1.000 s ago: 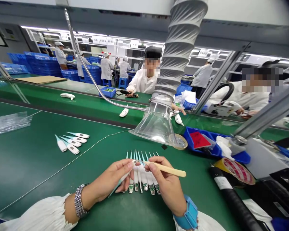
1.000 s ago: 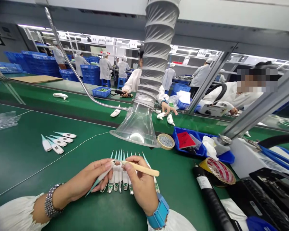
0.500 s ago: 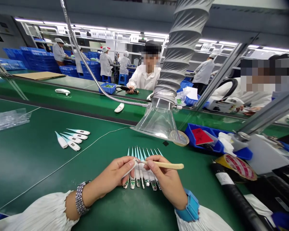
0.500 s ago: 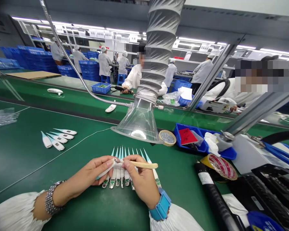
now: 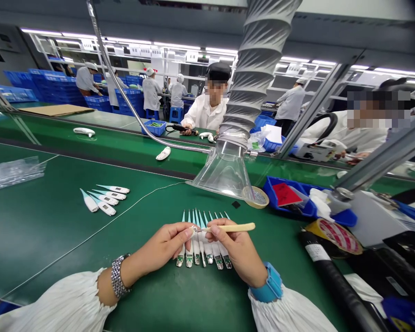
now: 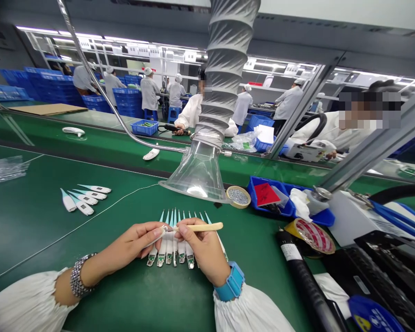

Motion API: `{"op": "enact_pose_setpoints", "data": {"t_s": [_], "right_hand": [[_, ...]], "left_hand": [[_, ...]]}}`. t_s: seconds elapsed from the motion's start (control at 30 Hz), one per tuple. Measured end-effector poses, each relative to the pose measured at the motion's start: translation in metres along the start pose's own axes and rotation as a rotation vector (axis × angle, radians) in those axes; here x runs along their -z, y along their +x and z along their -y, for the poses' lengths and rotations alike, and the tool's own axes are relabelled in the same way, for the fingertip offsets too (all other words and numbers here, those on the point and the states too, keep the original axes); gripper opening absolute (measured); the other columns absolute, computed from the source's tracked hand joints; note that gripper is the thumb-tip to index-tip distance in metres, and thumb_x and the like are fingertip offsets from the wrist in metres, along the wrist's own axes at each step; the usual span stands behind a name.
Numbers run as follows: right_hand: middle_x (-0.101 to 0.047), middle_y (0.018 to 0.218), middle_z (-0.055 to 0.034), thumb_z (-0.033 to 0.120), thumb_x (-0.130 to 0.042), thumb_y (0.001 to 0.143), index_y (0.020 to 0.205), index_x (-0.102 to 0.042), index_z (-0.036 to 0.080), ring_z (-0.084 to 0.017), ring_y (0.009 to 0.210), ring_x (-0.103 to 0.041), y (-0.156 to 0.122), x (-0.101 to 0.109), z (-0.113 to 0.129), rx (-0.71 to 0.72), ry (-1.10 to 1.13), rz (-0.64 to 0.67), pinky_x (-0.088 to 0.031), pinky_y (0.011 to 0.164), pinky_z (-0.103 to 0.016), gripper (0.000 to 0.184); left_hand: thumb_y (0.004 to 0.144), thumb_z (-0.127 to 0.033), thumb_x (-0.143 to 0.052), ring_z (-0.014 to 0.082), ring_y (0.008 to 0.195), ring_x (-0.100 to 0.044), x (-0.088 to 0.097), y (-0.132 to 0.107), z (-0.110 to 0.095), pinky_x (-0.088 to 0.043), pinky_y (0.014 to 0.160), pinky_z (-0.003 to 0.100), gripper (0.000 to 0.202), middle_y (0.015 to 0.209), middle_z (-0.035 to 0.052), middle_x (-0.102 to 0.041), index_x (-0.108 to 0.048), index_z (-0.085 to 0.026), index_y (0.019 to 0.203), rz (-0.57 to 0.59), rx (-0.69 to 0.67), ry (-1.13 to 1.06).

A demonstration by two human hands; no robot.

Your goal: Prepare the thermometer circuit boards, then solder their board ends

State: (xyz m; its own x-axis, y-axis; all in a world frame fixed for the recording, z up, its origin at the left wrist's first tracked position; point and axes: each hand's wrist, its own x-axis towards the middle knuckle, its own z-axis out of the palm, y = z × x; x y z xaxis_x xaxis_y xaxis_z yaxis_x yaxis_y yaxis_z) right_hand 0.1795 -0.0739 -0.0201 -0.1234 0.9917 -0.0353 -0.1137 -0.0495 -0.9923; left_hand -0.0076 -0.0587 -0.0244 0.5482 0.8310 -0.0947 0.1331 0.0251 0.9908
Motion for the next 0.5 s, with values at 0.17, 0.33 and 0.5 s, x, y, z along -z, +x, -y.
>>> {"op": "enact_pose_setpoints", "data": {"t_s": [0.17, 0.33, 0.5], "right_hand": [[-0.066, 0.07, -0.0005, 0.043, -0.068, 0.073, 0.082, -0.064, 0.017, -0.012, 0.07, -0.061, -0.0002, -0.0008, -0.0018, -0.004, 0.002, 0.026, -0.049, 0.071, -0.026, 0.028], [-0.066, 0.07, -0.0008, 0.044, -0.069, 0.071, 0.082, -0.064, 0.017, -0.013, 0.071, -0.061, 0.001, -0.0007, -0.0021, -0.005, 0.014, 0.02, -0.049, 0.072, -0.027, 0.03], [-0.066, 0.071, -0.0012, 0.046, -0.069, 0.071, 0.081, -0.064, 0.018, -0.014, 0.071, -0.062, 0.0022, 0.0004, -0.002, 0.002, 0.005, 0.013, -0.049, 0.073, -0.029, 0.03]], "left_hand": [[0.087, -0.049, -0.045, 0.0056, 0.046, -0.035, 0.0009, 0.0001, -0.0008, -0.029, 0.047, 0.019, 0.042, 0.066, -0.0012, -0.052, -0.06, -0.014, 0.104, 0.032, -0.004, 0.018], [0.087, -0.05, -0.045, 0.0059, 0.047, -0.035, 0.0013, 0.0012, -0.0015, -0.029, 0.046, 0.019, 0.044, 0.065, -0.0016, -0.051, -0.06, -0.013, 0.105, 0.023, 0.006, 0.035], [0.088, -0.048, -0.043, 0.0062, 0.047, -0.034, 0.002, 0.0019, -0.0019, -0.028, 0.046, 0.019, 0.043, 0.064, -0.0022, -0.05, -0.059, -0.012, 0.105, 0.01, 0.012, 0.06]]}}
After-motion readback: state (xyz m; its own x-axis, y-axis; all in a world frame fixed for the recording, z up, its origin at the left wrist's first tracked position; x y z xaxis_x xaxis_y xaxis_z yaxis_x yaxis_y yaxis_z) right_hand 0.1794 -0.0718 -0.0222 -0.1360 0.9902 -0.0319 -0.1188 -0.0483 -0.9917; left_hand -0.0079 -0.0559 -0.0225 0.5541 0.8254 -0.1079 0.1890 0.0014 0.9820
